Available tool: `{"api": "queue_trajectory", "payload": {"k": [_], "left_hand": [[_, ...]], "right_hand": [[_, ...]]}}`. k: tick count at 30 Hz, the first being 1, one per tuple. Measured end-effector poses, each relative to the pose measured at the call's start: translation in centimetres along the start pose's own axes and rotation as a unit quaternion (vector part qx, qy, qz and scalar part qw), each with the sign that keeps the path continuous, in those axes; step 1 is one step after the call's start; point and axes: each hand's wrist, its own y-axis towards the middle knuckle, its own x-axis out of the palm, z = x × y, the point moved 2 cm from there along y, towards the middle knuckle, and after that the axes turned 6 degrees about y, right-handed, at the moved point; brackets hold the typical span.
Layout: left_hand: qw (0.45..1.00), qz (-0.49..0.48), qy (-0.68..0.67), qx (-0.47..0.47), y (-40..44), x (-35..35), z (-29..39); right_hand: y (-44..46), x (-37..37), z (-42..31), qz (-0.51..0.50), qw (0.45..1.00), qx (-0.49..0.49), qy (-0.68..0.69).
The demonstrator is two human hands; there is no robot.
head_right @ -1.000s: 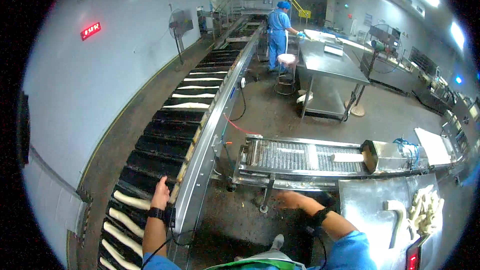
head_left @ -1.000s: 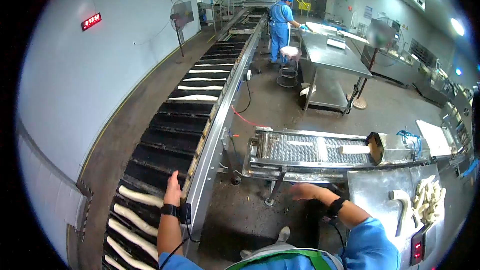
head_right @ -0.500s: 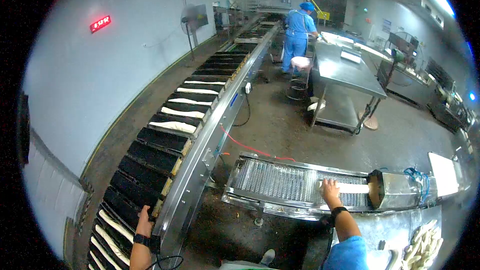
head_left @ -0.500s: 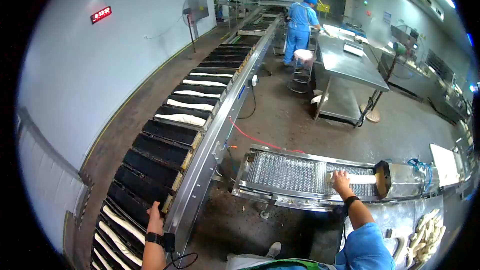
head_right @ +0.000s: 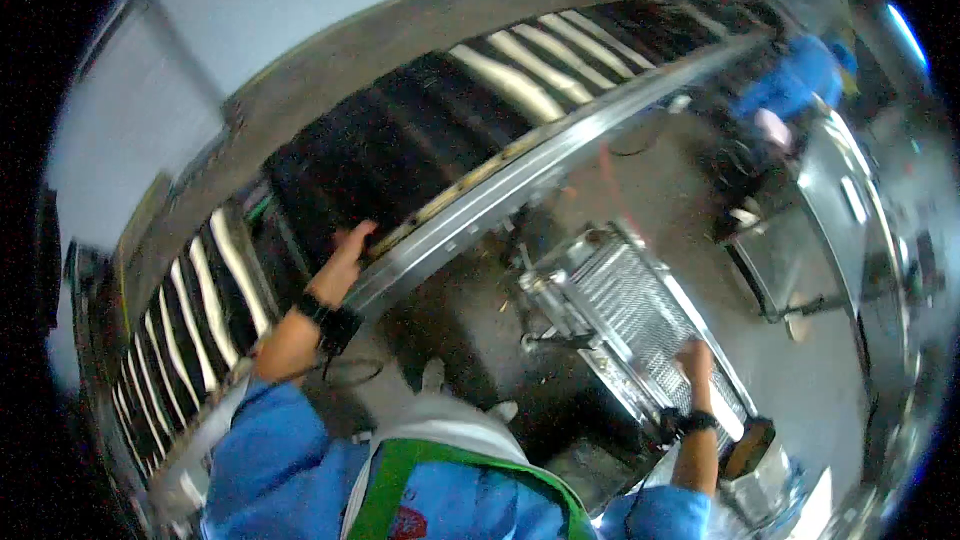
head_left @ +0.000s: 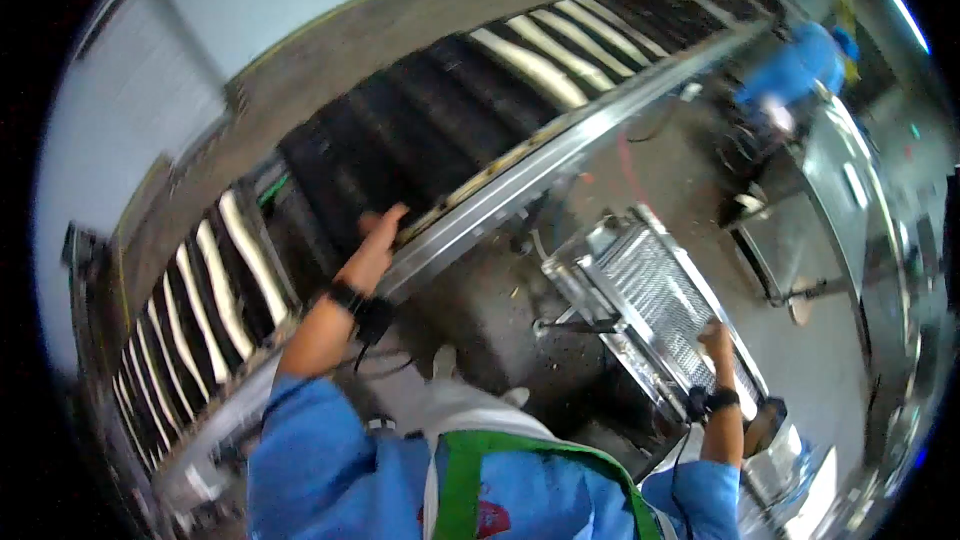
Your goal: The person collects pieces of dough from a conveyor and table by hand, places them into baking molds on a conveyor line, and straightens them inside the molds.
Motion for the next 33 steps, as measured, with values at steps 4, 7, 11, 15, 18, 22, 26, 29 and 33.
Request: {"api": "queue_trajectory", "payload": {"k": [4,7,11,15,18,22,26,29,33], "left_hand": [[0.988,0.129,0.089,-0.012,12.5,-1.0,-5.9],[0.997,0.037,0.053,-0.039,15.3,1.5,-6.3],[0.989,-0.144,-0.02,-0.005,11.7,4.6,-2.0],[0.914,0.182,0.223,0.286,13.8,1.6,-0.2],[0.955,0.213,0.062,0.196,16.9,-0.5,-2.1],[0.976,0.192,0.027,0.102,20.0,2.7,-4.2],[0.969,0.203,-0.043,0.136,20.9,5.2,-3.9],[0.974,0.179,0.006,0.14,21.4,5.9,-3.7],[0.971,0.195,0.018,0.134,21.4,6.6,-3.7]], "right_hand": [[-1.3,-10.7,-14.1,0.008,0.983,0.125,0.135],[0.1,-16.3,-18.1,0.043,0.961,0.018,0.274],[1.1,-21.5,-31.2,0.057,0.932,-0.148,0.325],[2.4,-18.0,-41.4,0.077,0.86,-0.209,0.459],[3.9,-11.2,-49.1,0.018,0.808,-0.266,0.526],[5.9,2.7,-55.3,0.098,0.881,-0.303,0.35],[8.5,19.2,-52.7,-0.03,0.915,-0.323,0.239],[10.6,18.9,-51.7,-0.175,0.932,-0.249,0.198],[15.5,19.9,-54.2,-0.134,0.935,-0.292,0.147]]}}
